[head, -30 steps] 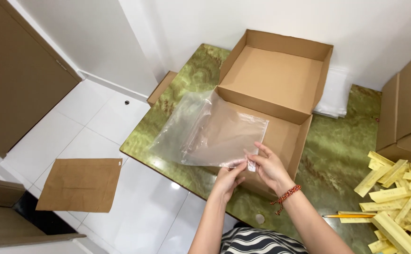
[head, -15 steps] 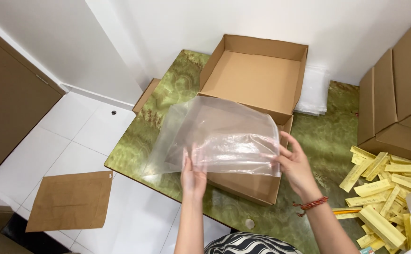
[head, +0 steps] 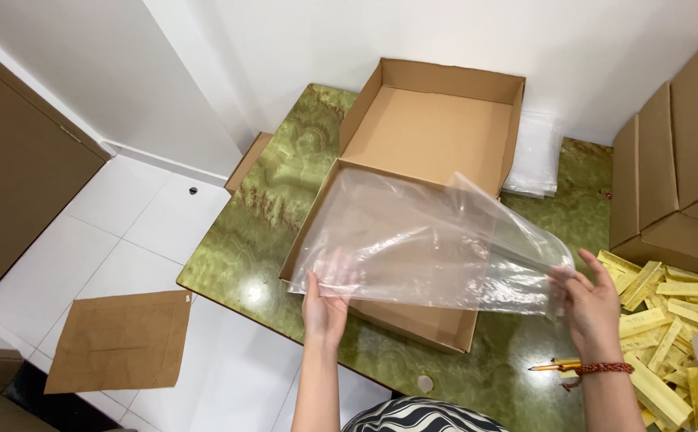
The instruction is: The person opens a cardboard box on a table, removes a black garment from a plastic bag, and hangs it on a clothing rack. They then fold the empty plastic bag and place it on the table before closing the box and stacking it with other boxes.
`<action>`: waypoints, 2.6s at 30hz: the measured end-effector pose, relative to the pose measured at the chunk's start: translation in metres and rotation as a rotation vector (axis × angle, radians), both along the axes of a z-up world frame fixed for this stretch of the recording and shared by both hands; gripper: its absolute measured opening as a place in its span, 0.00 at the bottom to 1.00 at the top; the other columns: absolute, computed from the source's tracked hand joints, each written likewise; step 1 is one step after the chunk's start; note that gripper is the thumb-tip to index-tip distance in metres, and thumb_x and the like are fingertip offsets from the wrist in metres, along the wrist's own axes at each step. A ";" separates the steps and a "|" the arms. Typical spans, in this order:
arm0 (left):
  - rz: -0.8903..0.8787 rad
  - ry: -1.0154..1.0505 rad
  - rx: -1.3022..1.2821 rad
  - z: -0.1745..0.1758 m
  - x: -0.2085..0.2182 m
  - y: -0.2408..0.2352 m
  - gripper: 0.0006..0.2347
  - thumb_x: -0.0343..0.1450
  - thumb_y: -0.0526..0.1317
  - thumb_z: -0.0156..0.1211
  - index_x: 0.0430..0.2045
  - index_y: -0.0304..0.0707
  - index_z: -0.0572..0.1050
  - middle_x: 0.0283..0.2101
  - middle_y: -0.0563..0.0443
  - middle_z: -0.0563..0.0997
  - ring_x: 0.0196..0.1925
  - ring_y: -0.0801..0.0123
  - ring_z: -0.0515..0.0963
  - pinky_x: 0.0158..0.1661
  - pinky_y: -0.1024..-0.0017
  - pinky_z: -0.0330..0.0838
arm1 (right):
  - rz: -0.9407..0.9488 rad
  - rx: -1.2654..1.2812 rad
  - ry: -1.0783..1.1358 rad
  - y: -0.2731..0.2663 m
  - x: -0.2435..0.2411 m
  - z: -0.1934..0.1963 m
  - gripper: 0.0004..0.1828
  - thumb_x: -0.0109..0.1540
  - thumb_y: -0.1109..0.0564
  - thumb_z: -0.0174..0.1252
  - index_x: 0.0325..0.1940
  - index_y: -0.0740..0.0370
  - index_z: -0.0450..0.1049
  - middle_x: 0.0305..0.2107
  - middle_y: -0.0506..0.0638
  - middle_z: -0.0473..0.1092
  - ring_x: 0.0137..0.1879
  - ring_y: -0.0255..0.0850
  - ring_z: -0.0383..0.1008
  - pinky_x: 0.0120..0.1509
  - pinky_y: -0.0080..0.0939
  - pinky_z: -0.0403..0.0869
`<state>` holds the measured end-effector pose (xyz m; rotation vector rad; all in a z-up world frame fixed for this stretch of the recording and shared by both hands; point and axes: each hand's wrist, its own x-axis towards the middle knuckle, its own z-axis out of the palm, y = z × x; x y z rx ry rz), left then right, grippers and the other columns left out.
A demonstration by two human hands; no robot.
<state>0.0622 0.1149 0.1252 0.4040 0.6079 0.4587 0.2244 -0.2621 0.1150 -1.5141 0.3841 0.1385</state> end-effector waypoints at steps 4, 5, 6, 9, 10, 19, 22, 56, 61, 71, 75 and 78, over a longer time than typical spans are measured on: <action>-0.153 -0.043 0.044 -0.018 -0.011 0.024 0.31 0.80 0.60 0.35 0.74 0.39 0.63 0.63 0.43 0.81 0.44 0.62 0.88 0.28 0.72 0.84 | -0.018 -0.040 0.016 -0.013 0.003 -0.004 0.33 0.69 0.71 0.52 0.79 0.57 0.61 0.60 0.54 0.68 0.54 0.38 0.73 0.62 0.36 0.76; -0.221 -0.081 0.003 -0.019 -0.015 0.030 0.37 0.76 0.68 0.33 0.73 0.39 0.64 0.66 0.36 0.77 0.56 0.48 0.82 0.36 0.62 0.84 | 0.000 -0.034 0.072 -0.025 0.008 -0.022 0.26 0.74 0.60 0.48 0.78 0.55 0.64 0.44 0.47 0.64 0.48 0.38 0.70 0.57 0.40 0.74; -0.290 -0.121 -0.037 -0.019 -0.019 0.037 0.44 0.72 0.75 0.31 0.71 0.39 0.66 0.69 0.30 0.73 0.68 0.35 0.75 0.44 0.51 0.84 | 0.016 -0.026 0.127 -0.037 0.014 -0.040 0.22 0.79 0.49 0.44 0.77 0.53 0.67 0.27 0.40 0.59 0.42 0.37 0.68 0.52 0.44 0.72; -0.421 -0.198 -0.093 -0.024 -0.029 0.056 0.51 0.67 0.81 0.27 0.75 0.39 0.58 0.72 0.23 0.66 0.69 0.28 0.70 0.43 0.45 0.85 | 0.092 -0.107 0.284 -0.038 0.017 -0.049 0.29 0.80 0.35 0.43 0.71 0.60 0.72 0.43 0.58 0.72 0.39 0.43 0.68 0.42 0.42 0.71; -0.425 -0.197 -0.093 -0.027 -0.028 0.061 0.51 0.67 0.81 0.27 0.75 0.39 0.58 0.72 0.23 0.66 0.69 0.28 0.70 0.43 0.45 0.85 | 0.087 -0.106 0.285 -0.024 0.011 -0.025 0.29 0.80 0.35 0.43 0.71 0.60 0.72 0.43 0.58 0.72 0.39 0.43 0.68 0.42 0.42 0.71; -0.372 -0.015 0.001 -0.026 -0.015 0.078 0.43 0.67 0.69 0.41 0.76 0.42 0.56 0.78 0.39 0.62 0.80 0.46 0.59 0.68 0.36 0.60 | 0.217 -0.183 0.164 -0.019 0.023 -0.054 0.12 0.69 0.60 0.64 0.56 0.63 0.82 0.40 0.51 0.78 0.38 0.37 0.70 0.44 0.37 0.73; -0.329 -0.067 0.127 -0.065 -0.021 0.092 0.06 0.73 0.41 0.65 0.42 0.47 0.83 0.72 0.42 0.72 0.74 0.59 0.70 0.43 0.73 0.76 | 0.205 -0.322 0.112 -0.010 0.014 -0.040 0.10 0.74 0.56 0.59 0.57 0.59 0.79 0.41 0.52 0.77 0.36 0.39 0.69 0.34 0.37 0.65; -0.283 0.596 0.724 -0.016 -0.086 0.113 0.10 0.73 0.45 0.67 0.42 0.42 0.86 0.33 0.57 0.79 0.31 0.75 0.70 0.34 0.74 0.71 | 0.167 -0.251 -0.156 0.058 0.006 -0.010 0.13 0.73 0.72 0.48 0.56 0.58 0.65 0.45 0.51 0.72 0.51 0.37 0.74 0.57 0.34 0.76; -0.313 0.641 0.545 -0.026 -0.107 0.117 0.09 0.77 0.44 0.61 0.43 0.39 0.77 0.38 0.53 0.71 0.36 0.71 0.72 0.42 0.61 0.84 | 0.240 -0.339 0.005 0.080 0.009 0.004 0.20 0.70 0.70 0.54 0.65 0.56 0.66 0.45 0.50 0.74 0.50 0.39 0.73 0.49 0.44 0.74; -0.134 0.757 0.945 -0.064 -0.017 0.150 0.27 0.73 0.60 0.53 0.62 0.44 0.75 0.67 0.51 0.77 0.69 0.64 0.75 0.69 0.63 0.65 | 0.328 -0.404 0.011 0.119 0.033 -0.001 0.19 0.77 0.53 0.51 0.72 0.57 0.68 0.46 0.51 0.74 0.43 0.36 0.72 0.40 0.35 0.72; -0.186 0.796 0.973 -0.035 0.019 0.158 0.30 0.69 0.64 0.53 0.61 0.47 0.77 0.64 0.54 0.81 0.66 0.67 0.78 0.65 0.65 0.69 | 0.344 -0.410 -0.112 0.116 0.048 -0.023 0.15 0.78 0.51 0.52 0.64 0.59 0.76 0.32 0.47 0.71 0.32 0.35 0.65 0.33 0.37 0.65; -0.286 0.825 0.966 -0.045 0.037 0.165 0.26 0.68 0.62 0.61 0.54 0.45 0.81 0.64 0.54 0.81 0.64 0.64 0.80 0.65 0.58 0.71 | 0.318 -0.499 -0.074 0.115 0.052 -0.032 0.13 0.78 0.48 0.55 0.55 0.56 0.80 0.32 0.45 0.72 0.33 0.35 0.65 0.34 0.37 0.65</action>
